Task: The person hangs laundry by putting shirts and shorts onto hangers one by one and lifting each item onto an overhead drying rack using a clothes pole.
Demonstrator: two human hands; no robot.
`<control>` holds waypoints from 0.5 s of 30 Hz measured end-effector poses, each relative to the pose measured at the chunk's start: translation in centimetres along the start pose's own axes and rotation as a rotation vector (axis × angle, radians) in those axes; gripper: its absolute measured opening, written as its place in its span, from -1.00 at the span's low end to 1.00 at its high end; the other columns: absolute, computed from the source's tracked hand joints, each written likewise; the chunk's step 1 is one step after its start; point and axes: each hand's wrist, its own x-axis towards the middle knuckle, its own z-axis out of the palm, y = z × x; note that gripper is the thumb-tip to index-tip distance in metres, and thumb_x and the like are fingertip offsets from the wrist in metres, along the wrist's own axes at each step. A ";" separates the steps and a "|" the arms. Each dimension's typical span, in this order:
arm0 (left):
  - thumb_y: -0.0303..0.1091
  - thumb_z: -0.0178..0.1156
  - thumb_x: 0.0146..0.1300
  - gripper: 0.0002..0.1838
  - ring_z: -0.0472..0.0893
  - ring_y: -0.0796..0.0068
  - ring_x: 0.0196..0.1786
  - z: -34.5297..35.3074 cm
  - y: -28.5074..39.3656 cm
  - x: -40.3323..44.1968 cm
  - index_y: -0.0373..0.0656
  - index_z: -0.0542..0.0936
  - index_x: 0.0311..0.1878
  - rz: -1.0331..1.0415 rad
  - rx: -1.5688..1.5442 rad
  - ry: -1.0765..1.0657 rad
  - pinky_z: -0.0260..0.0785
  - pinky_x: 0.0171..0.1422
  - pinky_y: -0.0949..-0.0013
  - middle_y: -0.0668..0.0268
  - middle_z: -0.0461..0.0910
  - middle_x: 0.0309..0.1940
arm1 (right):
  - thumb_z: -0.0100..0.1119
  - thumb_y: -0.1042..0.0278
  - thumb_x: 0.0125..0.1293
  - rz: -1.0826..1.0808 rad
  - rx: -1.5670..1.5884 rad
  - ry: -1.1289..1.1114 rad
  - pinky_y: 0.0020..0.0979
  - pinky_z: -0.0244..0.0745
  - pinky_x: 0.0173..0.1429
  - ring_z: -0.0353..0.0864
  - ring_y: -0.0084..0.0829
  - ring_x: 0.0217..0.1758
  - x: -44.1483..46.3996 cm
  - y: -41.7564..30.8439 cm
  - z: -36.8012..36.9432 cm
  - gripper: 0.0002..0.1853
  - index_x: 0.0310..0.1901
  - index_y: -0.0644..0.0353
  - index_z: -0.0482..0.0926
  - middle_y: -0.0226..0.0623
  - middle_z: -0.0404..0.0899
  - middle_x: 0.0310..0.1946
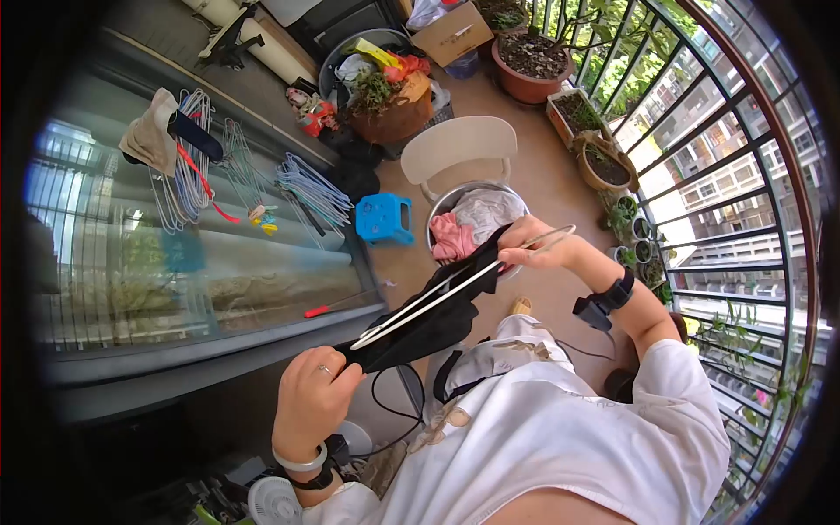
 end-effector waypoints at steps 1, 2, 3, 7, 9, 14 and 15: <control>-0.44 0.32 -0.18 -0.78 0.45 0.19 -0.35 0.4 0.3 0.5 -0.20 0.47 -0.45 0.026 0.034 -0.040 0.30 -0.30 0.23 0.26 0.36 -0.50 | 0.01 0.33 0.31 -0.009 -0.060 -0.048 -0.34 0.16 -0.51 0.26 -0.40 -0.67 -0.2 -2.5 -1.8 -0.71 -0.53 0.31 0.43 -0.24 0.27 -0.73; -0.44 0.32 -0.18 -0.78 0.45 0.19 -0.35 0.7 0.6 1.0 -0.20 0.47 -0.45 0.025 0.038 -0.035 0.30 -0.30 0.23 0.26 0.36 -0.50 | 0.02 0.35 0.30 -0.022 -0.120 -0.097 -0.32 0.17 -0.50 0.28 -0.36 -0.66 -0.2 -4.7 -3.2 -0.72 -0.53 0.33 0.44 -0.20 0.27 -0.73; -0.44 0.31 -0.17 -0.79 0.44 0.22 -0.37 1.0 0.9 1.6 -0.20 0.48 -0.45 0.063 0.019 -0.059 0.29 -0.31 0.25 0.27 0.36 -0.51 | 0.04 0.35 0.28 -0.034 -0.153 -0.095 -0.33 0.19 -0.50 0.32 -0.37 -0.66 -0.6 -6.0 -4.4 -0.73 -0.53 0.33 0.45 -0.21 0.31 -0.72; -0.46 0.25 -0.19 -0.83 0.43 0.27 -0.41 1.8 1.2 3.5 -0.16 0.50 -0.45 0.154 0.023 -0.070 0.29 -0.35 0.27 0.29 0.36 -0.53 | 0.07 0.33 0.27 -0.036 -0.113 0.101 -0.42 0.27 -0.53 0.39 -0.41 -0.66 -3.7 -9.3 -7.9 -0.71 -0.53 0.37 0.49 -0.25 0.47 -0.67; -0.48 0.22 -0.24 -0.81 0.44 0.29 -0.39 2.4 0.6 4.4 -0.13 0.50 -0.45 0.229 0.014 -0.022 0.33 -0.34 0.28 0.30 0.36 -0.52 | 0.09 0.33 0.25 0.034 -0.235 -0.008 -0.39 0.26 -0.53 0.40 -0.32 -0.65 -4.5 -11.2 -8.6 -0.75 -0.47 0.36 0.52 -0.19 0.44 -0.67; -0.49 0.19 -0.21 -0.82 0.47 0.29 -0.35 1.6 0.1 7.4 -0.13 0.49 -0.43 0.384 -0.004 0.035 0.39 -0.29 0.29 0.30 0.35 -0.48 | 0.19 0.41 0.07 0.251 -0.640 -0.097 -0.27 0.28 -0.51 0.46 -0.15 -0.58 -4.1 -12.8 -5.6 -0.91 -0.39 0.22 0.54 -0.16 0.48 -0.64; -0.48 0.18 -0.21 -0.82 0.48 0.30 -0.33 1.5 0.0 8.0 -0.14 0.48 -0.43 0.405 -0.006 0.013 0.39 -0.29 0.31 0.30 0.35 -0.47 | 0.18 0.40 0.09 0.265 -0.702 -0.127 -0.27 0.28 -0.51 0.46 -0.16 -0.59 -3.8 -13.3 -5.4 -0.91 -0.40 0.20 0.53 -0.18 0.47 -0.65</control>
